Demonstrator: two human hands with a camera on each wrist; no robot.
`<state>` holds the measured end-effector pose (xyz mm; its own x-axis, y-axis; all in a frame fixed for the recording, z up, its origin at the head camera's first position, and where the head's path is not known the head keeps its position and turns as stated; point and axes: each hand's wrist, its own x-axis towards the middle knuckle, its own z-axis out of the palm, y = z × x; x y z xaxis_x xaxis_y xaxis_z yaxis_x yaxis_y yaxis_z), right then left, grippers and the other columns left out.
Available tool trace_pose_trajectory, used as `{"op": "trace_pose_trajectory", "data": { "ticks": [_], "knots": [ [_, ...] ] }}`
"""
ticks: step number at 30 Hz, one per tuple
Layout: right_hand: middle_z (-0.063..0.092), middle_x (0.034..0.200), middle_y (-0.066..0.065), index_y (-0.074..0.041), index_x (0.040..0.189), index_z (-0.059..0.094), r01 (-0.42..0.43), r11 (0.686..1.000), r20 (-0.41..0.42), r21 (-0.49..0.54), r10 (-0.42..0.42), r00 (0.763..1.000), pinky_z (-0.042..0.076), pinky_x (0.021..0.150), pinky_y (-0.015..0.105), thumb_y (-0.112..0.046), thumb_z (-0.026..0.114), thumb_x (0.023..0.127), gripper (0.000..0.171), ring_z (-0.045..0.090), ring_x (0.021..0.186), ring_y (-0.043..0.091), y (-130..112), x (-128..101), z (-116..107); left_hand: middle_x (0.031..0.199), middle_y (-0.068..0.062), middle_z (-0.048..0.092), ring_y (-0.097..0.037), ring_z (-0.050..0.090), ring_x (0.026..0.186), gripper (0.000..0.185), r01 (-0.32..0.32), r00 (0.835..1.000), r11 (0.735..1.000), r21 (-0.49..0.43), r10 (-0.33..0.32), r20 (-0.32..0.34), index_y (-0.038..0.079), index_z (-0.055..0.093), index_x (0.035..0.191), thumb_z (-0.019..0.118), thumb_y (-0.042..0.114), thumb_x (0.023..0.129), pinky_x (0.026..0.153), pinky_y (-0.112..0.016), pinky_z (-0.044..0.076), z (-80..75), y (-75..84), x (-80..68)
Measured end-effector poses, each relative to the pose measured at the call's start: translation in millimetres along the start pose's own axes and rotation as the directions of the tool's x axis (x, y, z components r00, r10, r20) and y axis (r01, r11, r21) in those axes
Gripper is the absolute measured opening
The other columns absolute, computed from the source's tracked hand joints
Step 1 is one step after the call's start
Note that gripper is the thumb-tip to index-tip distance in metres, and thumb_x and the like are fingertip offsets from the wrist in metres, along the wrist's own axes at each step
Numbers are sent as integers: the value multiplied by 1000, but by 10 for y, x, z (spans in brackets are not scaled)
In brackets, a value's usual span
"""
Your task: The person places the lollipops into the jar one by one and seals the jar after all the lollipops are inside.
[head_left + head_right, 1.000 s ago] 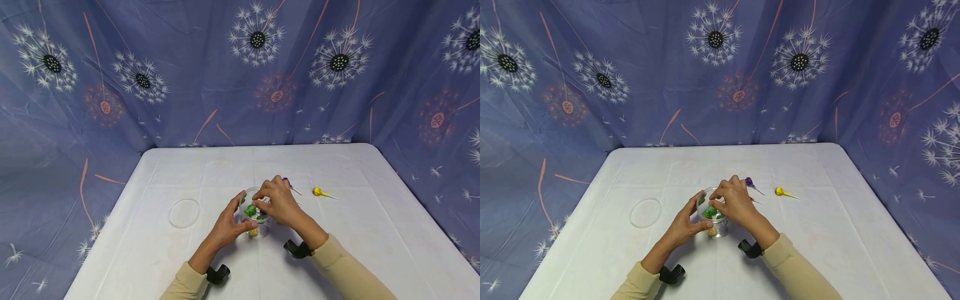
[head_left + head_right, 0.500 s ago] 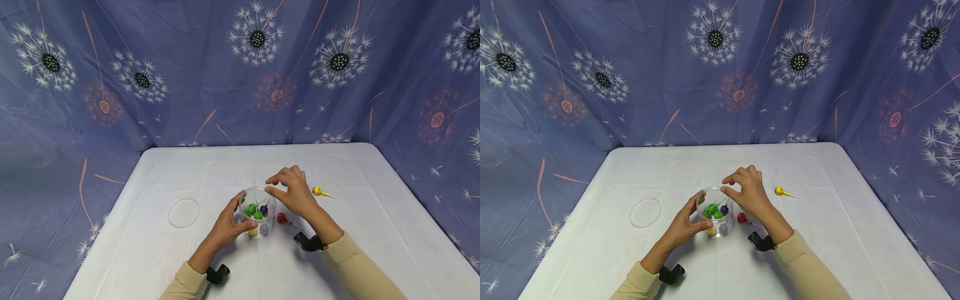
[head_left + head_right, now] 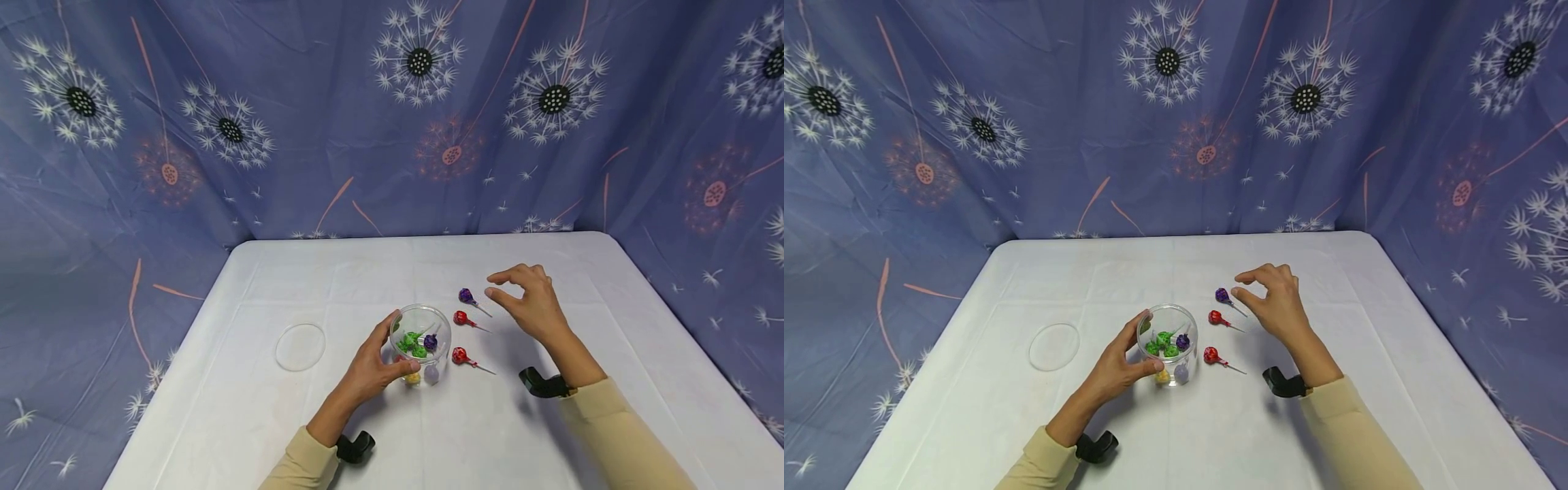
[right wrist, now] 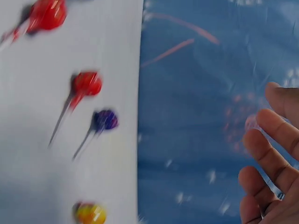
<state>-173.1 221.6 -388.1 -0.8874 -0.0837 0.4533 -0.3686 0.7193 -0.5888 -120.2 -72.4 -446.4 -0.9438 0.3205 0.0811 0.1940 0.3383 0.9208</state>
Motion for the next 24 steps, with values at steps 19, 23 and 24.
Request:
{"op": "trace_pose_trajectory", "data": {
  "ticks": [19, 23, 24],
  "knots": [
    [60, 110, 17, -4, 118, 64, -302, 947, 114, -111, 314, 943, 36, 73, 33, -34, 62, 90, 40, 48, 102, 33, 1022, -258, -186, 153, -5, 32, -29, 29, 142, 94, 6, 1000, 1000, -7, -6, 2, 29, 24, 149, 79, 39, 74, 114, -56, 27, 5, -15, 8],
    [60, 109, 20, -2, 115, 65, -326, 938, 136, -122, 341, 930, 37, 71, 31, -31, 64, 90, 39, 50, 99, 33, 1151, -299, -174, 153, -5, 32, -29, 29, 142, 94, 0, 1000, 1000, -7, 0, 2, 29, 24, 149, 79, 39, 74, 114, -56, 27, 5, -17, 9],
    [60, 109, 21, -1, 115, 65, -330, 937, 142, -119, 345, 928, 38, 70, 30, -31, 64, 89, 39, 51, 98, 33, 1175, -305, -169, 153, -5, 32, -29, 29, 142, 94, -1, 1000, 1000, -6, 1, 2, 29, 24, 149, 79, 39, 74, 114, -56, 27, 6, -17, 9]
  ]
}}
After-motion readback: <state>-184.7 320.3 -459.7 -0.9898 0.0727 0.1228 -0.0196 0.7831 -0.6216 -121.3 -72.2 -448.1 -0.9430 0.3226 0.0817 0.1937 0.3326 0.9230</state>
